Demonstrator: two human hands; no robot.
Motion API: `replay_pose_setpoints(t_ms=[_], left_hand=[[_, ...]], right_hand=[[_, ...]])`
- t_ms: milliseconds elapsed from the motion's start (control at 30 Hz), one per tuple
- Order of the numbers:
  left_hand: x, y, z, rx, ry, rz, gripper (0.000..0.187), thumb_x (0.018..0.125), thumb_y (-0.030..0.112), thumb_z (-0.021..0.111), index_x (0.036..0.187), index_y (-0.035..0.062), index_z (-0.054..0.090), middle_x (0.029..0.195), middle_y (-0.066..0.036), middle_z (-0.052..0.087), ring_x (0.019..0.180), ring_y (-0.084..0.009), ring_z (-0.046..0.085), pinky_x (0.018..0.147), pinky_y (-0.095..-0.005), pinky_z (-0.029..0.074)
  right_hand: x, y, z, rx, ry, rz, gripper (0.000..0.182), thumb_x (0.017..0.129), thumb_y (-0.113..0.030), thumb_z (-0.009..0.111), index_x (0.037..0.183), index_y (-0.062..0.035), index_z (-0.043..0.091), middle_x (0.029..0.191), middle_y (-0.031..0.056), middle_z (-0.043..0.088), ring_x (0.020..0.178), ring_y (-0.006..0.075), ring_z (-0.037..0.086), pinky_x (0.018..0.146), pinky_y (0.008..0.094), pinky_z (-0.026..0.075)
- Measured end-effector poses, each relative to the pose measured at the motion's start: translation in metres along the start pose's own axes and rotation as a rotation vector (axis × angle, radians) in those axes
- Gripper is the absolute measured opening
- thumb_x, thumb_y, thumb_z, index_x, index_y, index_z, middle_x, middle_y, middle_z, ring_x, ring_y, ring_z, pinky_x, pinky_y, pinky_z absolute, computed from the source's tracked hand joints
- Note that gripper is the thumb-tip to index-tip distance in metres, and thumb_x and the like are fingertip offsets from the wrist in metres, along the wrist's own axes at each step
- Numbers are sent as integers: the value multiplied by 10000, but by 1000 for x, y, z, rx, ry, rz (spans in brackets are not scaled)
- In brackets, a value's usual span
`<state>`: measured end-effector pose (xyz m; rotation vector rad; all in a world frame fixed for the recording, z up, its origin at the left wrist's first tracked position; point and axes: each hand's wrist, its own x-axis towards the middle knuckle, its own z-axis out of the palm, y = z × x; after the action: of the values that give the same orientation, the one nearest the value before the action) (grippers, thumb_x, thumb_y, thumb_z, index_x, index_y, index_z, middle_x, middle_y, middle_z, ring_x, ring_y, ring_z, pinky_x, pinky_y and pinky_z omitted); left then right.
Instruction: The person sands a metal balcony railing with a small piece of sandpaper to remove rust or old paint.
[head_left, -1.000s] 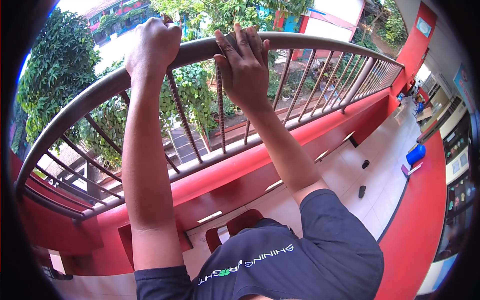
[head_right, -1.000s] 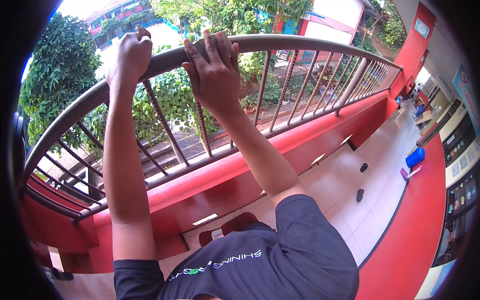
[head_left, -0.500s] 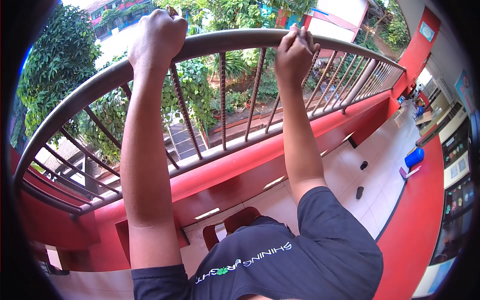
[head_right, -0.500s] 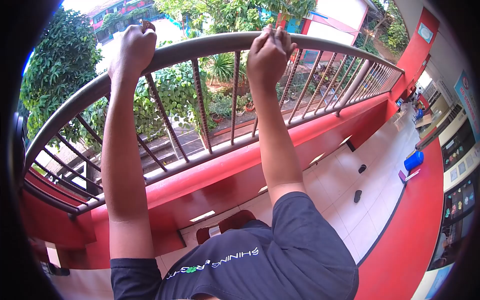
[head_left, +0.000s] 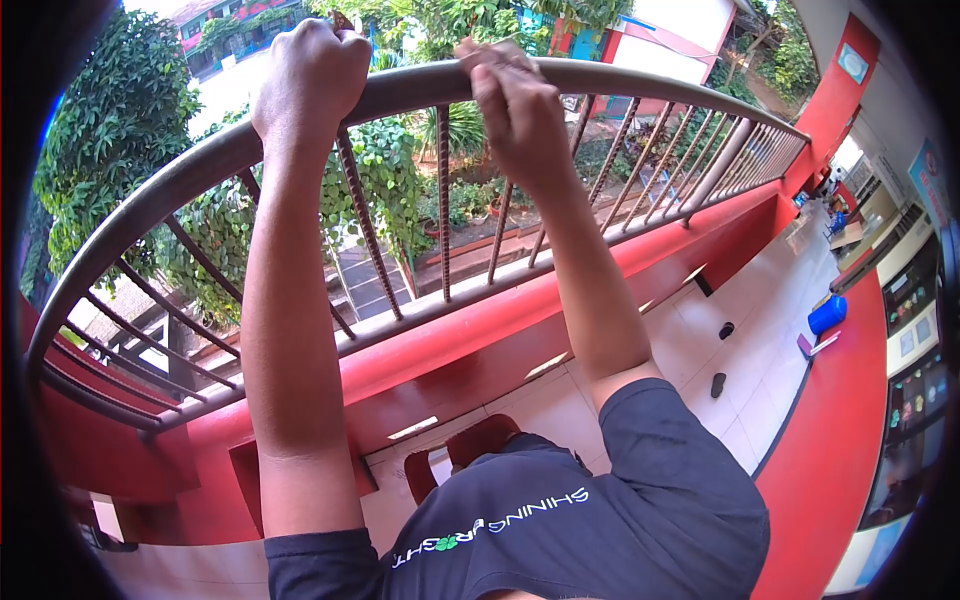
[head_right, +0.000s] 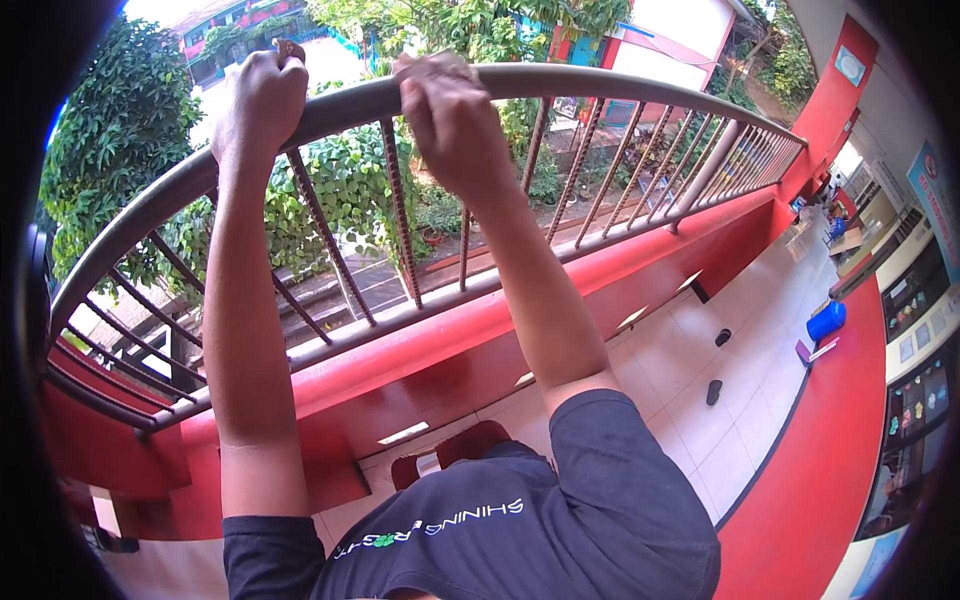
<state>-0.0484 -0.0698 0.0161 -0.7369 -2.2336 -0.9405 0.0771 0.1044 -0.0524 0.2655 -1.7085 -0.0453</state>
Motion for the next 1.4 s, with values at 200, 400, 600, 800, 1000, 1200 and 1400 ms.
replay_pose_setpoints(t_ms=[200, 400, 600, 800, 1000, 1200, 1400], left_hand=[[-3, 1, -2, 17, 69, 36, 438, 917, 351, 487, 1013, 39, 778, 1007, -248, 741, 980, -439, 713, 900, -539, 549], [3, -1, -2, 3, -34, -25, 452, 893, 350, 500, 1094, 38, 757, 1108, -243, 728, 1064, -421, 695, 939, -526, 537], [11, -1, 1, 46, -91, -47, 424, 932, 333, 437, 1112, 91, 736, 1134, -220, 721, 1068, -405, 688, 924, -509, 518], [-4, 6, -13, 97, -30, -83, 437, 960, 335, 465, 1202, 78, 722, 1204, -187, 721, 1142, -389, 672, 979, -508, 522], [46, -28, 23, 305, -360, 68, 431, 945, 326, 488, 1142, 36, 739, 1146, -226, 729, 1068, -403, 702, 962, -494, 525], [8, 4, -7, 185, -248, -53, 432, 931, 295, 471, 1153, 29, 729, 1156, -228, 727, 1064, -398, 704, 962, -487, 519], [12, -5, -2, 109, -231, -27, 448, 934, 322, 464, 1211, 50, 686, 1212, -214, 704, 1122, -396, 673, 988, -483, 499]], right_hand=[[1, 33, -14, -363, -48, 444, 371, 1060, -220, 461, 1053, 23, 741, 1037, 218, 753, 932, 347, 739, 1090, 457, 461], [1, 12, -7, -2, 6, 233, 370, 1055, -214, 471, 1104, 34, 741, 1087, 239, 746, 1082, 353, 711, 1119, 465, 450], [27, -47, 22, 123, -140, 182, 429, 1059, -284, 469, 949, 13, 758, 957, 224, 749, 962, 383, 719, 978, 459, 532], [33, 31, -37, -273, -456, 813, 427, 1076, -302, 446, 1032, -9, 753, 899, 233, 742, 898, 339, 739, 916, 481, 574], [10, -19, 12, -70, -75, 101, 406, 1079, -272, 467, 1074, 33, 735, 1007, 236, 748, 1048, 328, 725, 1044, 490, 496], [-24, 49, -20, -371, 265, 606, 374, 1080, -195, 467, 1143, 120, 659, 1138, 283, 708, 1046, 382, 707, 885, 452, 599], [-56, 17, 11, -204, 100, 144, 457, 1050, -206, 512, 1458, -2, 530, 1493, 265, 517, 1435, 468, 418, 1252, 538, 250]])
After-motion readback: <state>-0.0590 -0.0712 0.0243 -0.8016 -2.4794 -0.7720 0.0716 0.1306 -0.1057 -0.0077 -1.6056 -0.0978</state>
